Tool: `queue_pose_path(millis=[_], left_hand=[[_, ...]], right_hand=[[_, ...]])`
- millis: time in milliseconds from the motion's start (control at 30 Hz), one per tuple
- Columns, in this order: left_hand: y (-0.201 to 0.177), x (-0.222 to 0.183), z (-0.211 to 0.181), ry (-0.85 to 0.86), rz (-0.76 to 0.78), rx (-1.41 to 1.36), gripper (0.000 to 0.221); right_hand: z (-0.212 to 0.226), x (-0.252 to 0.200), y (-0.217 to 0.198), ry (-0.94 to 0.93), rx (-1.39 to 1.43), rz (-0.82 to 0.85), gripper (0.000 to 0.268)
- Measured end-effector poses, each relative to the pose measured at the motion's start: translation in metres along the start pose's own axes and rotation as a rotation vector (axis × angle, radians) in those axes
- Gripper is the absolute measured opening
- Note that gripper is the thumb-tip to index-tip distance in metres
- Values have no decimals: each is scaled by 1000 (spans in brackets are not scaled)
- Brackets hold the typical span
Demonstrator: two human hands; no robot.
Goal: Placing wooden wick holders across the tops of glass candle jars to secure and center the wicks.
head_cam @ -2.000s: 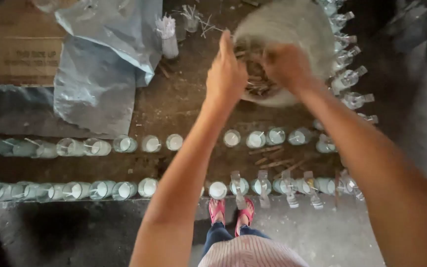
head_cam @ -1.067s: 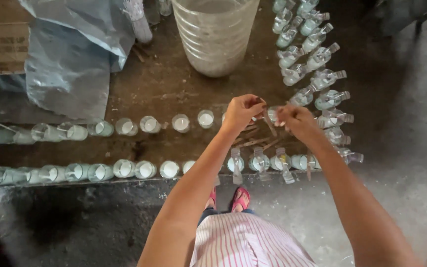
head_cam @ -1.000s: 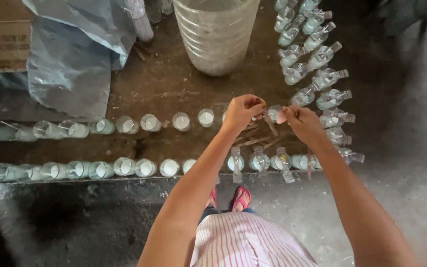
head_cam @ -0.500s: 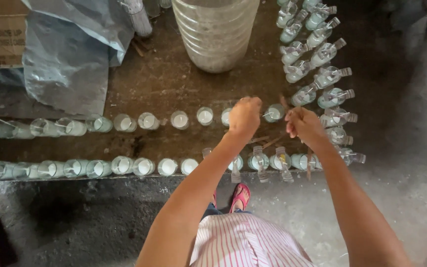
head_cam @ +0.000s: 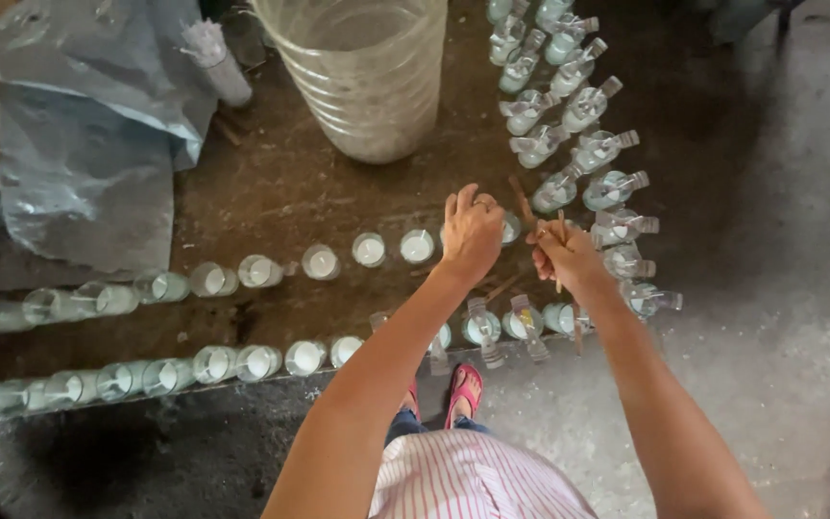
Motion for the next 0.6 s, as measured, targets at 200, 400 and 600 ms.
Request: queue_pose_path(millis=[200, 400, 600], left_hand=[[15, 7, -22, -90, 90, -56, 15], [27, 6, -21, -92, 20, -107, 14], [7, 11, -11, -68, -14, -253, 13]], right_hand=[[19, -13, 2, -5, 63, -2, 26], [12, -17, -3, 10, 118, -1, 16], [10, -13, -4, 27, 130, -28, 18]])
Point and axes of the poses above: each hand's wrist, its own x-axis towards the middle knuckle, its own y-axis out of the palm, z = x × y, the point moved 1 cm from there along x, towards the middle knuckle, and after that the axes turned 15 degrees about x, right-handed, at the moved point
